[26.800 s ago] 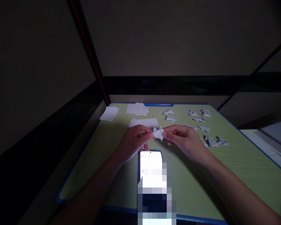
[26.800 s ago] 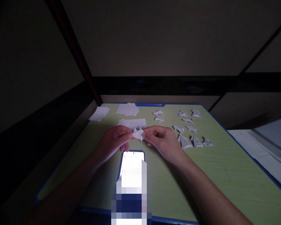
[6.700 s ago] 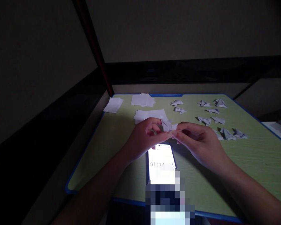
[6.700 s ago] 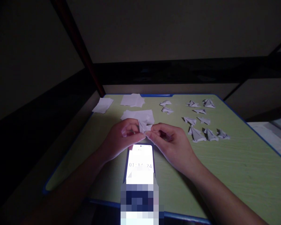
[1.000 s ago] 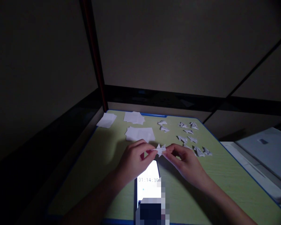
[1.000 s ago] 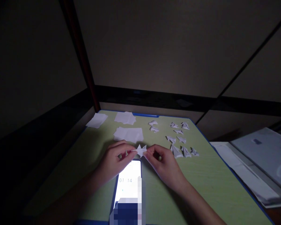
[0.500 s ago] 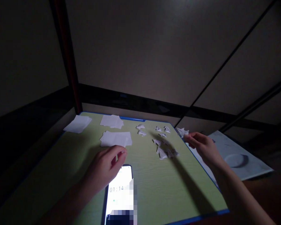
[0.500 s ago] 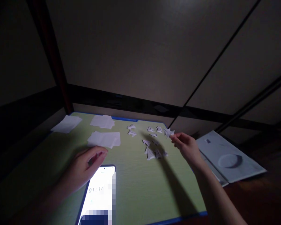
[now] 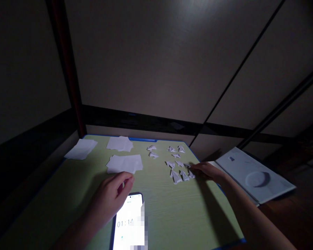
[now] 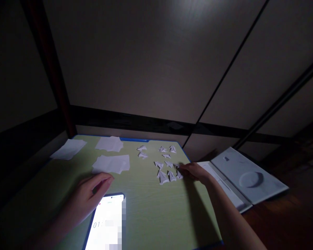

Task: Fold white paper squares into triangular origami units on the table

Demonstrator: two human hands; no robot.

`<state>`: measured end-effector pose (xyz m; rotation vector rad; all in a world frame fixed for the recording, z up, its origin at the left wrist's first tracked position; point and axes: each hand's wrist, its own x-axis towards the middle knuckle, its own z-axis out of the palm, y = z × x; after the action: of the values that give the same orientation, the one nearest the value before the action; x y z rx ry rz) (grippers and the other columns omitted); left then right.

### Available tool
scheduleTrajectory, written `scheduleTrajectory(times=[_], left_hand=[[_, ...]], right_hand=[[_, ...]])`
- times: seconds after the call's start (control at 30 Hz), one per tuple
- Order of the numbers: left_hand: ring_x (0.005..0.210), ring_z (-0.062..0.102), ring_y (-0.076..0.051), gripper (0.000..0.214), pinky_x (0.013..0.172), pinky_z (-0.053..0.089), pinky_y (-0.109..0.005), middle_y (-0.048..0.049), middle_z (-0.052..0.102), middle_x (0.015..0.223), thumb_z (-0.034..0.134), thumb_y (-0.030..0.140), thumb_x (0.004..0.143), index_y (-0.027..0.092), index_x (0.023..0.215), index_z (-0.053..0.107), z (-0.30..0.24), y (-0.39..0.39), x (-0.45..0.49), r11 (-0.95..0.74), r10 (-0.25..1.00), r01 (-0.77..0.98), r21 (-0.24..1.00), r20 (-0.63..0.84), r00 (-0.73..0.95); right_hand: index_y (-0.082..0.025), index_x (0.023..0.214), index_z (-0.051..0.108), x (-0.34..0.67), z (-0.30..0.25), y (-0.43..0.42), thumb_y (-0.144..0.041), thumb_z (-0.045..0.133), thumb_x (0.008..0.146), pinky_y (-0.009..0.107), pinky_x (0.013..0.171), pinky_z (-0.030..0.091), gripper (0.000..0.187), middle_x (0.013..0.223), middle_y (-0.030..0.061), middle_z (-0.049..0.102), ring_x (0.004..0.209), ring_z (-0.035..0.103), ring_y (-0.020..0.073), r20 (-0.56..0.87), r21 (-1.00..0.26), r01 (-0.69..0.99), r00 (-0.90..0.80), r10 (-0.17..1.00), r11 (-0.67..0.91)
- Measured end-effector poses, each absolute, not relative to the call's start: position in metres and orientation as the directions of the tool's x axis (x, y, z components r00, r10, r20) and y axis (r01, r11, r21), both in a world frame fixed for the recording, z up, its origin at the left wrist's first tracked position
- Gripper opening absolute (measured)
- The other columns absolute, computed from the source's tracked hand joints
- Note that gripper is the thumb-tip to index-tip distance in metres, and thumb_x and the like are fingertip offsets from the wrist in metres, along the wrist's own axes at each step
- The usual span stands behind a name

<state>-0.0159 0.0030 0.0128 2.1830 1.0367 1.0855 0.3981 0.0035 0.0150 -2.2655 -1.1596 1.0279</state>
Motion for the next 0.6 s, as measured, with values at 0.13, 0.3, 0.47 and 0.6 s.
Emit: scheduleTrajectory(times=[0.13, 0.3, 0.47, 0.6], left_hand=[[0.054, 0.055, -0.010, 0.022, 0.052, 0.041, -0.021, 0.0003, 0.063, 0.067, 0.046, 0.028, 0.091, 0.016, 0.083, 0.063, 0.013, 0.003, -0.016, -0.581, 0.810, 0.427, 0.693, 0.438, 0.391], [0.055, 0.055, -0.011, 0.024, 0.051, 0.040, -0.022, -0.0006, 0.064, 0.067, 0.045, 0.031, 0.091, 0.017, 0.084, 0.063, 0.013, 0.002, -0.018, -0.547, 0.828, 0.432, 0.717, 0.386, 0.408], [0.055, 0.054, -0.012, 0.027, 0.052, 0.040, -0.023, -0.0009, 0.062, 0.065, 0.044, 0.033, 0.091, 0.017, 0.080, 0.063, 0.014, 0.003, -0.017, -0.529, 0.838, 0.442, 0.724, 0.367, 0.403], [0.052, 0.052, -0.011, 0.028, 0.050, 0.038, -0.023, 0.0000, 0.059, 0.063, 0.044, 0.034, 0.090, 0.016, 0.079, 0.062, 0.012, 0.003, -0.017, -0.510, 0.847, 0.428, 0.746, 0.350, 0.400]], right_hand=[[-0.015, 0.114, 0.059, 0.403, 0.021, 0.003, -0.037, 0.056, 0.092, 0.037, 0.077, 0.056, 0.031, 0.110, 0.0065, 0.065, 0.090, 0.065, 0.0175, -0.422, -0.565, 0.588, 0.397, 0.815, -0.579], [-0.015, 0.113, 0.060, 0.410, 0.020, 0.006, -0.036, 0.057, 0.092, 0.036, 0.076, 0.056, 0.029, 0.109, 0.0055, 0.065, 0.090, 0.065, 0.0177, -0.264, -0.508, 0.717, 0.397, 0.879, -0.477], [-0.017, 0.113, 0.061, 0.403, 0.006, 0.017, -0.037, 0.056, 0.093, 0.038, 0.081, 0.055, 0.028, 0.113, 0.0060, 0.064, 0.094, 0.065, 0.0183, -0.129, -0.412, 0.849, 0.305, 0.944, -0.331], [-0.017, 0.112, 0.061, 0.397, -0.008, 0.022, -0.036, 0.057, 0.093, 0.038, 0.082, 0.054, 0.027, 0.113, 0.0060, 0.064, 0.095, 0.065, 0.0184, -0.083, -0.339, 0.905, 0.243, 0.966, -0.257]])
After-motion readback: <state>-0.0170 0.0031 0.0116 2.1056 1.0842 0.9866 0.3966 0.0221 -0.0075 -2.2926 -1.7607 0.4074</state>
